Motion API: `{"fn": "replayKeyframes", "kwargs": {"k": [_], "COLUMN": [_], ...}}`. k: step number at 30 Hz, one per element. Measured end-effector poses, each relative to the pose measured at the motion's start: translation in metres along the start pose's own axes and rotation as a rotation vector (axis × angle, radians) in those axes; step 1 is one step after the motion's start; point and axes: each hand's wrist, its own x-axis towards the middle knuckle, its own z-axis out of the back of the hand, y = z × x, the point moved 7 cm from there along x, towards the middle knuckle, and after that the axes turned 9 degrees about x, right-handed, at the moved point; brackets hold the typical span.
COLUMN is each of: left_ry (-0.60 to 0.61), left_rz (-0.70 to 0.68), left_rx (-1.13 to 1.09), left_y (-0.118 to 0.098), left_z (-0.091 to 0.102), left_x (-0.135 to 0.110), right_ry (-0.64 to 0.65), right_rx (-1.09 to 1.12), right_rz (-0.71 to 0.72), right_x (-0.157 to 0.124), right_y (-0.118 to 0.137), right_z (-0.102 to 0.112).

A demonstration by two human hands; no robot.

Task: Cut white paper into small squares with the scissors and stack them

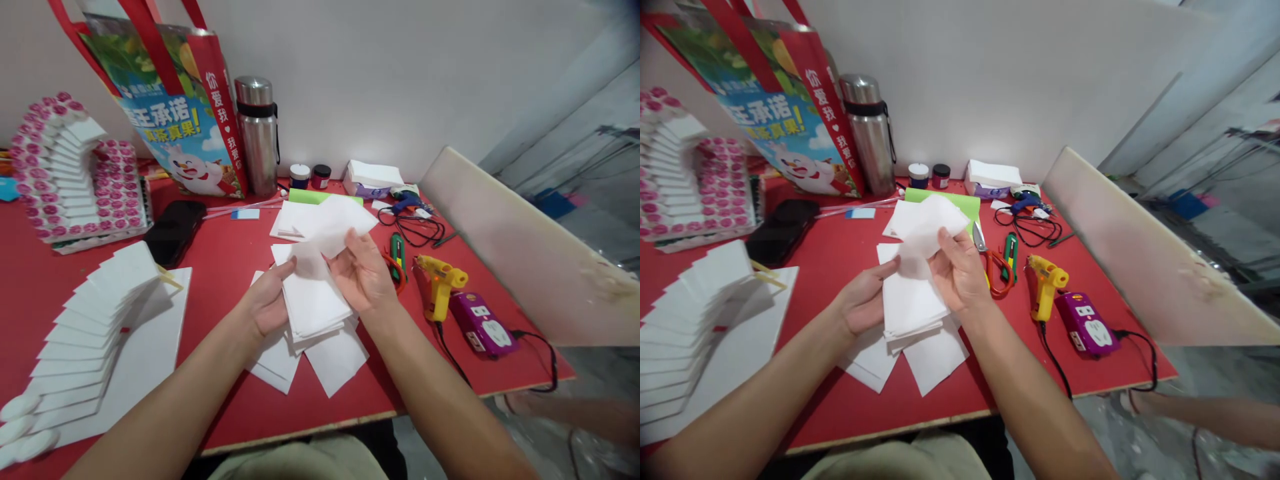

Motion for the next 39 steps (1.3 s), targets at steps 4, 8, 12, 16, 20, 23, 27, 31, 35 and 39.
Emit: {"fn": "replayKeyframes", "kwargs": {"k": [4,8,12,16,20,23,27,31,35,39], "left_ry": [-0.003,0.017,-0.05,-0.069,0.044,0.052,0.028,-0.009,-0.024,-0.009], "left_rz": [-0.188,-0.337,-0.353,-0.298,-0.25,-0.238,-0.181,-0.195,-0.211,-0.219], "left_rx": [-0.066,-0.05,-0.034,0.006,0.05,0.025,-0.012,-0.003,0.016,0.008], "left_y": [-0.019,-0.04,-0.045,-0.039,-0.033,-0.032,-0.028,-0.027,-0.024,-0.021], "left_z": [0.001,0.003,0.004,0.001,-0.005,-0.004,0.0,0.002,0.002,0.001], "left_x": [0.001,-0.006,-0.012,-0.012,-0.01,-0.009,-0.006,-0.004,-0.002,0.001], "right_ry": [-0.035,-0.045,-0.036,0.085,0.209,0.188,0.158,0.196,0.195,0.198], "right_rx": [-0.006,-0.129,-0.324,-0.502,-0.576,-0.654,-0.824,-0.953,-0.892,-0.931], "right_rz": [-0.152,-0.298,-0.164,-0.015,-0.222,-0.248,-0.06,0.106,0.12,0.103], "right_x": [-0.01,-0.01,-0.001,0.0,-0.009,-0.012,-0.01,-0.011,-0.012,-0.011], "right_y": [-0.012,-0.014,-0.001,0.009,0.001,0.004,0.017,0.024,0.019,0.011], "right_z": [-0.002,0.011,0.022,0.017,0.013,0.015,0.012,0.006,0.008,0.01]}}
